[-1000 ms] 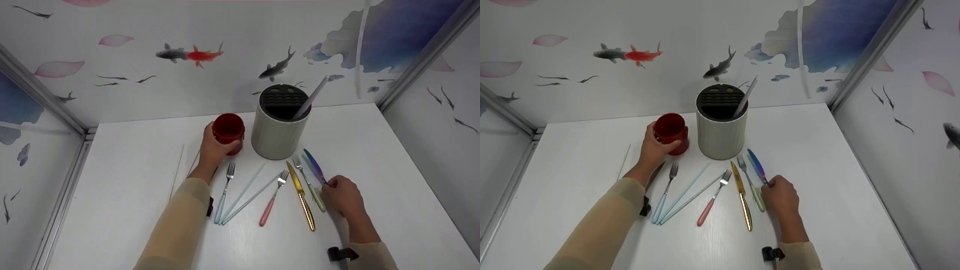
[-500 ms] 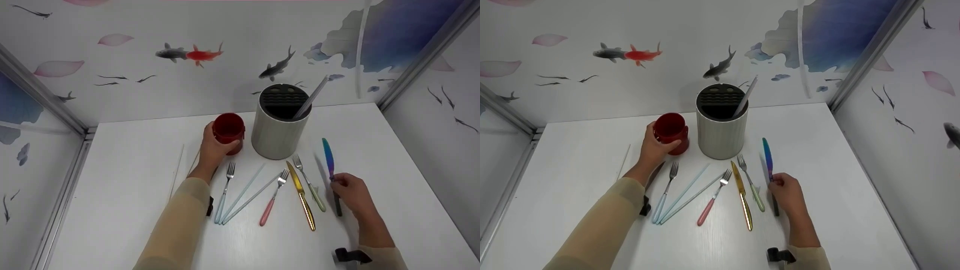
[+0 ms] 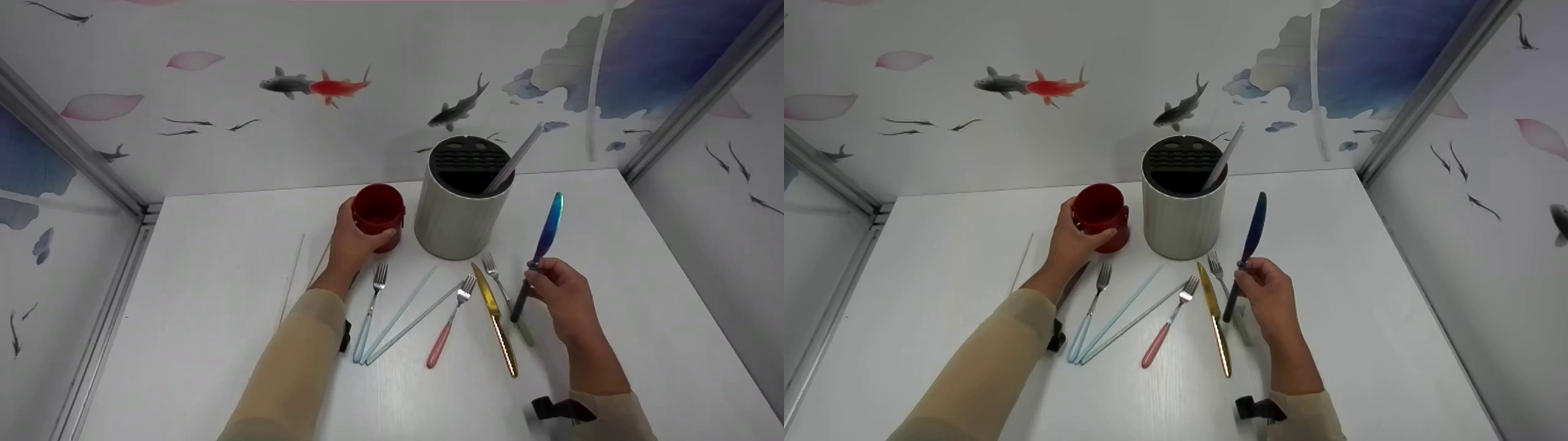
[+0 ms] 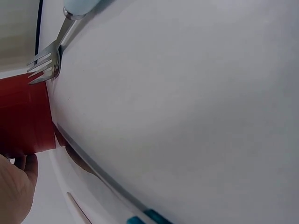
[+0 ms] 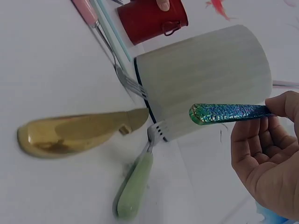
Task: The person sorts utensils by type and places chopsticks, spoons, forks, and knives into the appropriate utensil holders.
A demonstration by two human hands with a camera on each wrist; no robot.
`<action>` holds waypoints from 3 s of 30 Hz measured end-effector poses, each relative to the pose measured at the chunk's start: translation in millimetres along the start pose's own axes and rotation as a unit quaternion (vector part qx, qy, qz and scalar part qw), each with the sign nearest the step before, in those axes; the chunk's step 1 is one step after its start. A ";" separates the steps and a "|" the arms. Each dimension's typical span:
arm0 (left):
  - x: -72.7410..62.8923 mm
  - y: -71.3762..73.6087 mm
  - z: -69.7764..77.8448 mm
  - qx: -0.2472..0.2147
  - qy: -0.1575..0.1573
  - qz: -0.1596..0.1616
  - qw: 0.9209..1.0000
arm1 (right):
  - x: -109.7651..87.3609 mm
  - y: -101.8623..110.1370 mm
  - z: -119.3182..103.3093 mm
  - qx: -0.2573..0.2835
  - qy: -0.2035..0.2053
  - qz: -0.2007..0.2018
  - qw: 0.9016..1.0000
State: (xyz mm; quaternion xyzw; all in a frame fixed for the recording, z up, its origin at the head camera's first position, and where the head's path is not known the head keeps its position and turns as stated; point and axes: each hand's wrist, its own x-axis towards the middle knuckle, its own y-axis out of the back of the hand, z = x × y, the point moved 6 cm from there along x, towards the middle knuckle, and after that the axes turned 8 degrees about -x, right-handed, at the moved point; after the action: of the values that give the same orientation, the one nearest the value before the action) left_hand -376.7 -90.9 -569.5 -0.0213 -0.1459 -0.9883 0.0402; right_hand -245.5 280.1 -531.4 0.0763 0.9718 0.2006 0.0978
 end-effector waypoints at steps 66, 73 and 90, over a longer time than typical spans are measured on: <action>-0.6 0.5 -1.2 0.015 -0.013 -0.001 1.000 | 63.7 -192.0 -121.4 0.008 0.139 0.065 0.988; -0.7 1.0 -2.1 0.009 -0.013 -0.007 1.000 | 63.7 -190.8 -123.6 -0.025 0.163 0.083 0.983; -1.3 0.6 -2.5 0.011 -0.011 -0.006 1.000 | 60.8 -191.7 -114.6 -0.027 0.163 0.086 0.982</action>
State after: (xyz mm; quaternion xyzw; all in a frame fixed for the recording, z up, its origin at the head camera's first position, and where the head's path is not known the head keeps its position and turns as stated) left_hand -375.5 -92.2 -571.8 -0.0311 -0.1577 -0.9865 0.0324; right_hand -350.6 74.5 -515.4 0.1231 0.9589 0.2437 -0.0778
